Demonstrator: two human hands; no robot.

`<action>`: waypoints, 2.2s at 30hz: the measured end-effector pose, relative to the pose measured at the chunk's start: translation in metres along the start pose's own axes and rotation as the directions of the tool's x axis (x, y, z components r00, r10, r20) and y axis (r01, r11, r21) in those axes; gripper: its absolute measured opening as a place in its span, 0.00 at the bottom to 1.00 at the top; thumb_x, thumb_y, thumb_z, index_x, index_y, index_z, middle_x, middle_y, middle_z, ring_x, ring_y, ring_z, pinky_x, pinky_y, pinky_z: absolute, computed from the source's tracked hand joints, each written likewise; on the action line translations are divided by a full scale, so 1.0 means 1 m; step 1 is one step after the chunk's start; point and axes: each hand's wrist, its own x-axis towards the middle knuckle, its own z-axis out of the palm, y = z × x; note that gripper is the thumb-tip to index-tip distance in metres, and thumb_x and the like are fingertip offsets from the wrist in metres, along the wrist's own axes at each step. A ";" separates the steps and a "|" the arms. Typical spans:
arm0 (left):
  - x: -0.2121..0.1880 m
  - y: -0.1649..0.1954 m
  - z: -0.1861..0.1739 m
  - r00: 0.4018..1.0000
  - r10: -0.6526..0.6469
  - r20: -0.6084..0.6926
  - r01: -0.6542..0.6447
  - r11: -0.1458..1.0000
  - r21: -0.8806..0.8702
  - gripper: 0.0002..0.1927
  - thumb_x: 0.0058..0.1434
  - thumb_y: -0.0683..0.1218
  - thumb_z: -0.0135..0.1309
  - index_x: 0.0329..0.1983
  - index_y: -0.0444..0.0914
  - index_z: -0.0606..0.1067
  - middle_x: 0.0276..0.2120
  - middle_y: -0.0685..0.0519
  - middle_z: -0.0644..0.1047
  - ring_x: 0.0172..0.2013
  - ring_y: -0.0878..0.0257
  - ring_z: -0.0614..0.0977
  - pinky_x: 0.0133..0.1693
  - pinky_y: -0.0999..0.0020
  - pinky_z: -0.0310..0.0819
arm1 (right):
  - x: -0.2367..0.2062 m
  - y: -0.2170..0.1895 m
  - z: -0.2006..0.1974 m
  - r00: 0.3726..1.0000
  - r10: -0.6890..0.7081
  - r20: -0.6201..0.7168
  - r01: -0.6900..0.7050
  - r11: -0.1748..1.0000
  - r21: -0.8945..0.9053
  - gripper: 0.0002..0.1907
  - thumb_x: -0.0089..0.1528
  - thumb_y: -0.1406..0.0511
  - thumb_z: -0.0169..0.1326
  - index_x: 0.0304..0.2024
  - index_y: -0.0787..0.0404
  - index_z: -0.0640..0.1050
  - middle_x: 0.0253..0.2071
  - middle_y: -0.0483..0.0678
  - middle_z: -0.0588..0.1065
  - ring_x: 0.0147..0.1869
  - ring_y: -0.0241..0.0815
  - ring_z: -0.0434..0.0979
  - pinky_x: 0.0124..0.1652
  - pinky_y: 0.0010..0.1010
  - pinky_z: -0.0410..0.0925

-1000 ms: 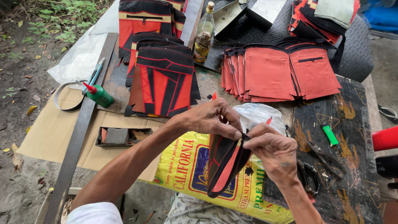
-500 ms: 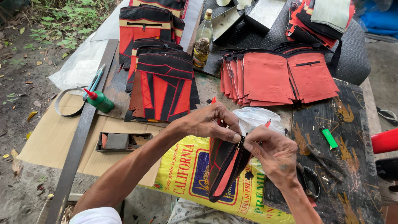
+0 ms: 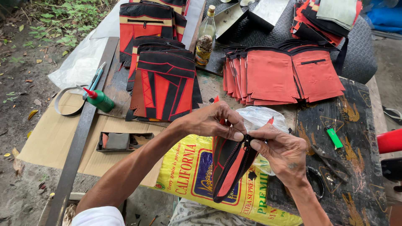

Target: The person holds a colorful patchwork pouch and uses scissors to trim excess material along the zipper edge, working the pouch around to cut along its sides. They set the finished pouch on a stack of completed pouches and pick up another pouch to trim.

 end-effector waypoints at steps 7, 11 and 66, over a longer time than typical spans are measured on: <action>0.001 0.002 0.000 1.000 -0.025 -0.008 0.025 1.000 0.019 0.14 0.64 0.49 0.63 0.44 0.32 0.83 0.33 0.57 0.80 0.38 0.71 0.77 0.43 0.70 0.72 | 0.002 -0.001 -0.001 1.000 0.011 0.000 -0.011 1.000 -0.003 0.10 0.61 0.78 0.60 0.45 0.71 0.82 0.40 0.49 0.79 0.46 0.35 0.77 0.49 0.26 0.72; 0.001 0.002 0.000 1.000 -0.003 0.002 0.003 1.000 0.025 0.15 0.65 0.50 0.62 0.44 0.33 0.82 0.33 0.58 0.80 0.38 0.72 0.77 0.44 0.71 0.72 | 0.002 -0.001 -0.001 1.000 0.004 0.009 -0.004 1.000 -0.003 0.10 0.61 0.78 0.60 0.45 0.71 0.82 0.40 0.49 0.79 0.46 0.35 0.77 0.49 0.26 0.71; 0.025 -0.026 -0.008 0.989 0.074 -0.125 -0.087 0.991 -0.101 0.10 0.65 0.45 0.63 0.40 0.32 0.82 0.30 0.60 0.79 0.34 0.75 0.76 0.39 0.74 0.72 | -0.006 -0.029 0.030 0.966 -0.173 -0.192 0.077 0.902 -0.425 0.24 0.58 0.75 0.59 0.55 0.68 0.67 0.45 0.50 0.72 0.44 0.35 0.72 0.45 0.25 0.70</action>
